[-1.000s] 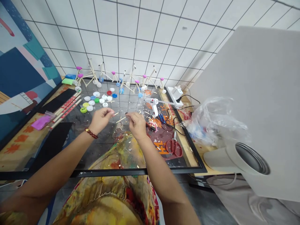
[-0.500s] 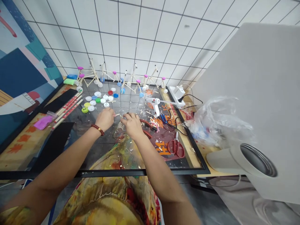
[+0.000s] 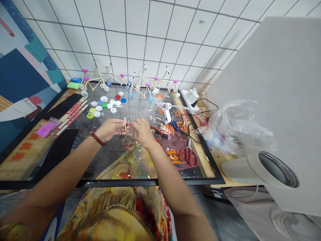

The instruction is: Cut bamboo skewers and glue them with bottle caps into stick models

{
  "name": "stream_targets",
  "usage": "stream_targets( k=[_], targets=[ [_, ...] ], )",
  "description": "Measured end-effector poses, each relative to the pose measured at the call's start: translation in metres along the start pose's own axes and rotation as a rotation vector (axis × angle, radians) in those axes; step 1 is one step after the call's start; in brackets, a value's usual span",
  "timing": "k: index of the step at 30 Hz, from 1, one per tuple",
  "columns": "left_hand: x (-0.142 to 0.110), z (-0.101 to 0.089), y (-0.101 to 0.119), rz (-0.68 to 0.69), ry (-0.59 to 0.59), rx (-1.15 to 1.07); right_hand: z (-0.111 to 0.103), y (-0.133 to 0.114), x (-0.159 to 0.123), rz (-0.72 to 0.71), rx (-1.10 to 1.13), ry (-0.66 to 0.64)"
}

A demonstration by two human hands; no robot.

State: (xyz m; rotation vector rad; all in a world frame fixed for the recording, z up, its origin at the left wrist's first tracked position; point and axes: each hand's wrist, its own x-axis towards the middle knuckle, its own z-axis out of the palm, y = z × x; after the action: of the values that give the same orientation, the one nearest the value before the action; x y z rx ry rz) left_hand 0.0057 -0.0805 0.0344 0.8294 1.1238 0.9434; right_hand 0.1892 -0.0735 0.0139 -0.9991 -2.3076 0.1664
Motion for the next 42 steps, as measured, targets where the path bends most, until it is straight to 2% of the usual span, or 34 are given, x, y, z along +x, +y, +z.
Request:
stream_targets(
  k=[2, 4, 10, 15, 23, 27, 34, 42],
  targets=[
    [0.002, 0.0, -0.004, -0.006, -0.044, 0.022, 0.001, 0.001, -0.002, -0.022, 0.089, -0.013],
    [0.003, -0.001, -0.007, 0.005, -0.068, 0.038, 0.002, 0.002, -0.004, 0.027, 0.205, 0.017],
    [0.0, 0.002, -0.007, 0.005, -0.061, 0.075, 0.011, 0.007, -0.002, 0.417, 0.722, 0.231],
    [-0.006, 0.006, -0.002, -0.059, -0.056, 0.096, 0.017, 0.01, 0.001, 0.462, 0.993, 0.289],
    [-0.002, 0.003, -0.008, -0.081, -0.13, 0.098, 0.015, 0.006, 0.0, 0.419, 1.008, 0.273],
    [-0.003, 0.004, -0.009, -0.037, -0.135, 0.083, 0.016, 0.007, 0.0, 0.398, 1.017, 0.277],
    [-0.003, 0.008, -0.011, -0.036, -0.125, 0.081, 0.017, 0.009, 0.001, 0.501, 0.988, 0.196],
    [-0.006, 0.012, -0.01, -0.037, -0.134, 0.089, 0.01, 0.005, 0.002, 0.489, 1.025, 0.175]
  ],
)
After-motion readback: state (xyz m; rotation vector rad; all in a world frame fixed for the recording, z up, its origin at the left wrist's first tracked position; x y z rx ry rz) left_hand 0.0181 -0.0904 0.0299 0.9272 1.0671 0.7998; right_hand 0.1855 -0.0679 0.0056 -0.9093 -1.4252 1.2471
